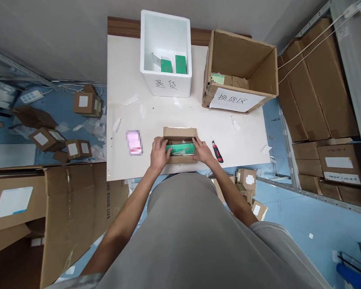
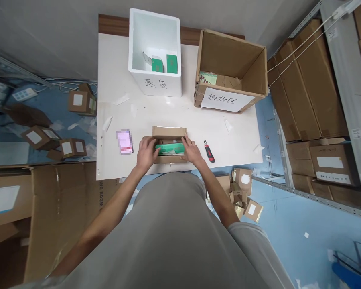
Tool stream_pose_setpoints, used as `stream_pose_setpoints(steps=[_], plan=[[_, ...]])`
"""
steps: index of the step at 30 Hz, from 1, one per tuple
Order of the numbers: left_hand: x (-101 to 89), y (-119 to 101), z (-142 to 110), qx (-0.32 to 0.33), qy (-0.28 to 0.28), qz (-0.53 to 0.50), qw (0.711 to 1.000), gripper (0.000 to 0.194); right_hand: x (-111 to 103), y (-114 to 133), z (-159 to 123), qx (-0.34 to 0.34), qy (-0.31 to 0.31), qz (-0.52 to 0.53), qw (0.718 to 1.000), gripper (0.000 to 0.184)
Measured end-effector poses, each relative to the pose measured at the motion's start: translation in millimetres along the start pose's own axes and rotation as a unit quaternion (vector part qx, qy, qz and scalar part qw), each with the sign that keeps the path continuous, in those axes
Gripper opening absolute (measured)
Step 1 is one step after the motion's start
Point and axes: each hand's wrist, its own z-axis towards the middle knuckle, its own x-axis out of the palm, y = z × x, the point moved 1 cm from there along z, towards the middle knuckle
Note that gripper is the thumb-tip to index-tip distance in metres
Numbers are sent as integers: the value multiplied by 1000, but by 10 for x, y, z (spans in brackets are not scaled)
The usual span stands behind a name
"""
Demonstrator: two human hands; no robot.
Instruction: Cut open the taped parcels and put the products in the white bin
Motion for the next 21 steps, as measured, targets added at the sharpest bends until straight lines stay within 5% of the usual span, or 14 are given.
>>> stream_pose_setpoints(steps=[5, 9, 21], plan=[[255, -317, 233, -22, 30, 93, 995, 35, 1, 13, -8, 1, -2, -3, 1000, 125], [420, -444, 372, -23, 23, 112, 993, 39, -2, 24, -8, -1, 4, -12, 1000, 116], [578, -492, 482, 14, 162, 185, 969, 35, 69, -57, 31, 1, -1, 24, 1000, 112]])
